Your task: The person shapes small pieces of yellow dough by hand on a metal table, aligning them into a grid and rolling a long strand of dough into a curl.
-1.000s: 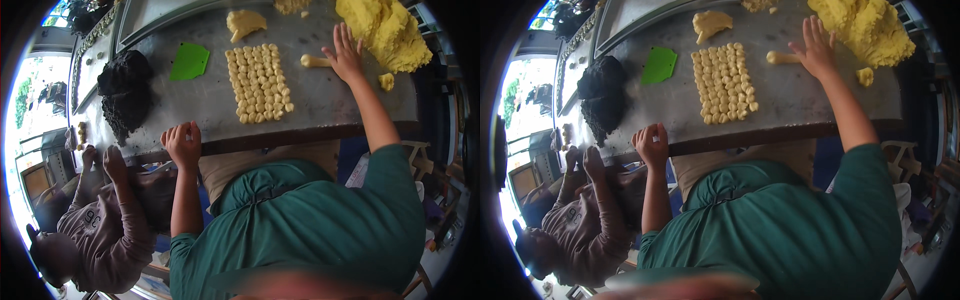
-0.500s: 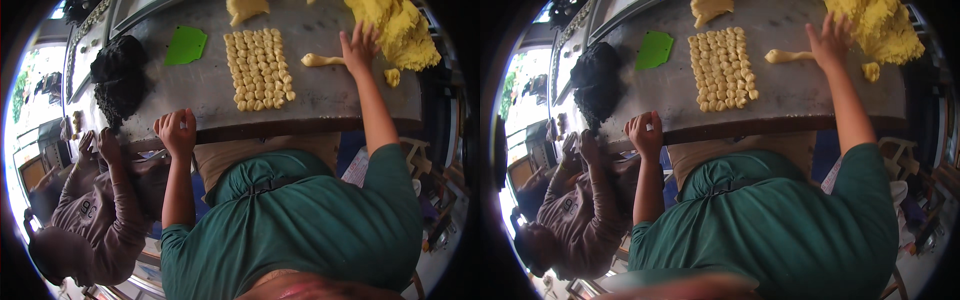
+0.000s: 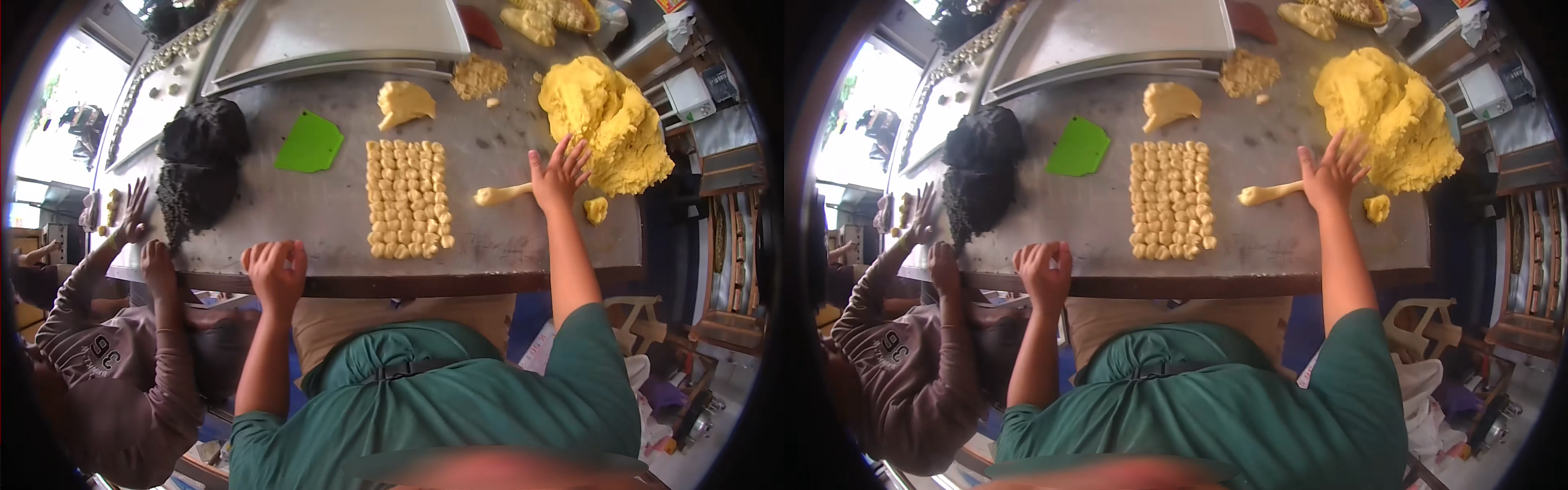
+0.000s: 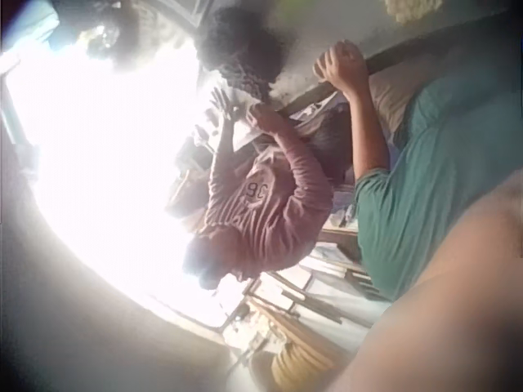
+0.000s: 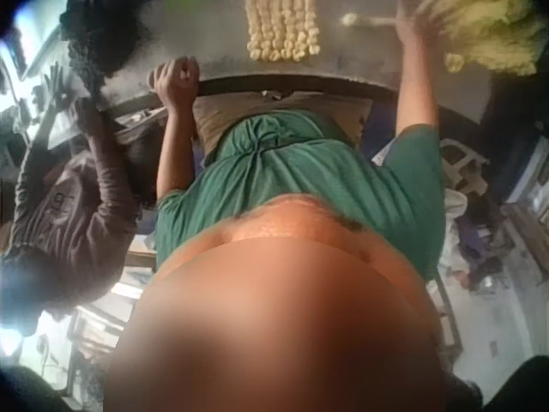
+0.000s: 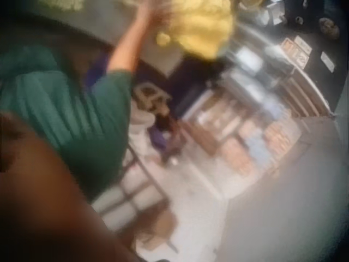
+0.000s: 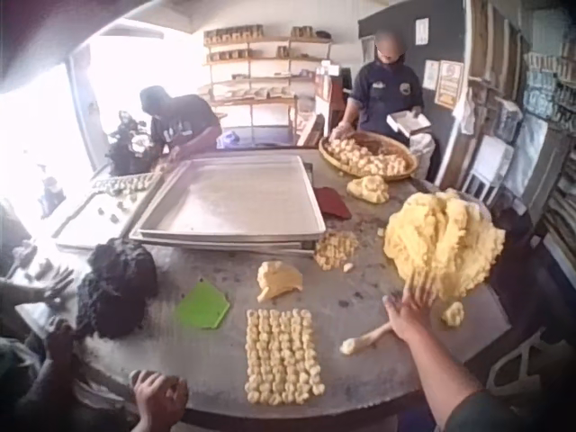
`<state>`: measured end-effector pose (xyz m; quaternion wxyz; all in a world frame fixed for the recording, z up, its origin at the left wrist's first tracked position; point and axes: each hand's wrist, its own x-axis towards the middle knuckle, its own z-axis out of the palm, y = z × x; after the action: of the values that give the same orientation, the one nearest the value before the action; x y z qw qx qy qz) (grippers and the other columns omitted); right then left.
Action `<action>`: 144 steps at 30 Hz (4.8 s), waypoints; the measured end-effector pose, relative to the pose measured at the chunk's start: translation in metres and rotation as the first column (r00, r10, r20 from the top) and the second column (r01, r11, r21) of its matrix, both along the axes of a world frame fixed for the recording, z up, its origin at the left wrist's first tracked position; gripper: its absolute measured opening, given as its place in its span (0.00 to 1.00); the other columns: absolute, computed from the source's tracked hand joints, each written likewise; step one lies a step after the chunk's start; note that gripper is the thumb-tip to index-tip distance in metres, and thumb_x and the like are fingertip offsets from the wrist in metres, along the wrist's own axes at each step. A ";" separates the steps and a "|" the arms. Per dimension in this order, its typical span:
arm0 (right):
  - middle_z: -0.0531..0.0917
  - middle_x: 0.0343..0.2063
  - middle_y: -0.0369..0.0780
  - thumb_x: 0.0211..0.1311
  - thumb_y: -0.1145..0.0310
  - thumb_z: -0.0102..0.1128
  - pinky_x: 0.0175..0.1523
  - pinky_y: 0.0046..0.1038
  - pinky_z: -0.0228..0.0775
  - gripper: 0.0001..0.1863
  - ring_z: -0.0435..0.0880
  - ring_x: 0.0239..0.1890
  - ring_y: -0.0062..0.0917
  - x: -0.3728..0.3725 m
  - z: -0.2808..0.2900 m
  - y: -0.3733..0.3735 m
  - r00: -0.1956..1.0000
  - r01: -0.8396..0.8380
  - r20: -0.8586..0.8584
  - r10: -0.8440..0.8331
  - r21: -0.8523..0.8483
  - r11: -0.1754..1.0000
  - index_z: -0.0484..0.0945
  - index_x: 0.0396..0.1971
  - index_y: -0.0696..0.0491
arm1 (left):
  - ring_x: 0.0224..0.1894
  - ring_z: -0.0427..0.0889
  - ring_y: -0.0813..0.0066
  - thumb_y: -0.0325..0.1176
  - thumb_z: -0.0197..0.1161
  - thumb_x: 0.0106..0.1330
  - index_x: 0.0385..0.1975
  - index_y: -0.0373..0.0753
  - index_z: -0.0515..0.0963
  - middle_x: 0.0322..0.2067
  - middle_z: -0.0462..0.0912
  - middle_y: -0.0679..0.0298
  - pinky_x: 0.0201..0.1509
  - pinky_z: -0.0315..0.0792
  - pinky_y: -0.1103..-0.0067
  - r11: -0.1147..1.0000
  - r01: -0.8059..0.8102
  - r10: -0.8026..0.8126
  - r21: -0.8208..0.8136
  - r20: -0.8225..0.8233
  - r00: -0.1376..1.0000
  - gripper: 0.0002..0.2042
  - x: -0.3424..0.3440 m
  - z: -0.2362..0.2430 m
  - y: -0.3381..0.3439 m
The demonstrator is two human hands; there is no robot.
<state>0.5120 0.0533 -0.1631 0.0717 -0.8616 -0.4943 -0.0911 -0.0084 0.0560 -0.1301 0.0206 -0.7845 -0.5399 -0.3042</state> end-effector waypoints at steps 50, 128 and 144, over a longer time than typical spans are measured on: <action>0.83 0.48 0.43 0.71 0.55 0.65 0.59 0.37 0.73 0.25 0.82 0.52 0.33 -0.126 0.092 -0.029 0.670 -0.454 -0.415 0.616 0.427 0.782 0.76 0.61 0.54 | 0.35 0.81 0.65 0.38 0.67 0.64 0.23 0.46 0.81 0.22 0.81 0.69 0.50 0.66 0.68 0.996 -0.070 0.064 0.050 0.111 0.992 0.08 -0.004 -0.005 -0.009; 0.40 0.80 0.52 0.73 0.31 0.41 0.80 0.58 0.27 0.51 0.36 0.82 0.47 -0.032 0.000 -0.015 0.997 0.071 -0.005 -0.071 0.115 0.991 0.43 0.80 0.53 | 0.38 0.81 0.64 0.37 0.67 0.63 0.25 0.46 0.81 0.26 0.83 0.68 0.56 0.66 0.67 0.993 -0.120 0.119 0.020 0.056 0.991 0.07 -0.010 -0.008 -0.010; 0.86 0.35 0.37 0.73 0.63 0.64 0.39 0.26 0.76 0.11 0.85 0.35 0.21 -0.076 0.048 -0.104 0.683 -0.016 -0.669 0.293 0.387 0.922 0.81 0.45 0.55 | 0.40 0.82 0.67 0.40 0.66 0.67 0.27 0.47 0.83 0.25 0.83 0.72 0.55 0.65 0.68 0.998 -0.066 0.065 0.017 0.038 0.997 0.08 -0.006 -0.016 -0.005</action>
<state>0.4357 -0.0508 -0.1154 0.4178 -0.7554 -0.4748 0.1714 -0.0141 0.0514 -0.1459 0.0274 -0.7604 -0.5628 -0.3229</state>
